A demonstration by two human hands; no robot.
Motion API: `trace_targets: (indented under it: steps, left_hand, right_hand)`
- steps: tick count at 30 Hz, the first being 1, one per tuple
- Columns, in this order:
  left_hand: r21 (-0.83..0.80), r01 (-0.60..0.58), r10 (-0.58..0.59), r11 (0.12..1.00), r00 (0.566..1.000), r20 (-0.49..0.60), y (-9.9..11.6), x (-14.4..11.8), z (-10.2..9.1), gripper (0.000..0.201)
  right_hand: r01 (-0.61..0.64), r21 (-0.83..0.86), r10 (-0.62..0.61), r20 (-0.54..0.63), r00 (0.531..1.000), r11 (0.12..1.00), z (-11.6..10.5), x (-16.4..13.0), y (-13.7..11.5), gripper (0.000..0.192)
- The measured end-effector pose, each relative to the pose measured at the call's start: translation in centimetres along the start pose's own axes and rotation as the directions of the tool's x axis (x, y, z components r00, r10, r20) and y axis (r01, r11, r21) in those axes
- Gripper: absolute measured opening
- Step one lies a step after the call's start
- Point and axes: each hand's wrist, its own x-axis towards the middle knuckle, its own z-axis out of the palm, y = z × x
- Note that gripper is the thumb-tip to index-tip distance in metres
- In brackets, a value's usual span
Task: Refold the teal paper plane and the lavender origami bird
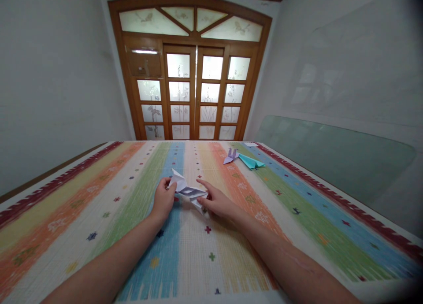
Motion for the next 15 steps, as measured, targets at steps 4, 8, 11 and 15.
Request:
trace_targets:
  steps: [4, 8, 11, 15]
  left_hand:
    - [0.033, -0.034, 0.035, 0.999, 0.999, -0.029, 0.1, -0.1, 0.0, 0.034]
    - [-0.019, 0.012, -0.012, 1.000, 1.000, 0.000, 0.2, 0.0, 0.1, 0.040]
    - [-0.098, 0.101, -0.100, 0.990, 0.995, 0.020, 0.2, 0.2, 0.2, 0.048]
    - [-0.156, 0.130, -0.124, 0.979, 0.991, 0.049, 0.0, 0.4, 0.2, 0.058]
  right_hand:
    - [-0.017, 0.090, 0.021, -0.045, 0.999, 0.996, 0.6, 0.0, 0.2, 0.070]
    - [0.000, 0.175, 0.029, -0.168, 0.985, 0.985, 0.8, 0.6, 0.6, 0.063]
    - [0.055, 0.174, -0.012, -0.238, 0.971, 0.983, 0.6, 0.9, 0.9, 0.057]
    - [0.119, 0.056, -0.094, -0.330, 0.939, 0.991, 0.5, 0.8, 1.2, 0.049]
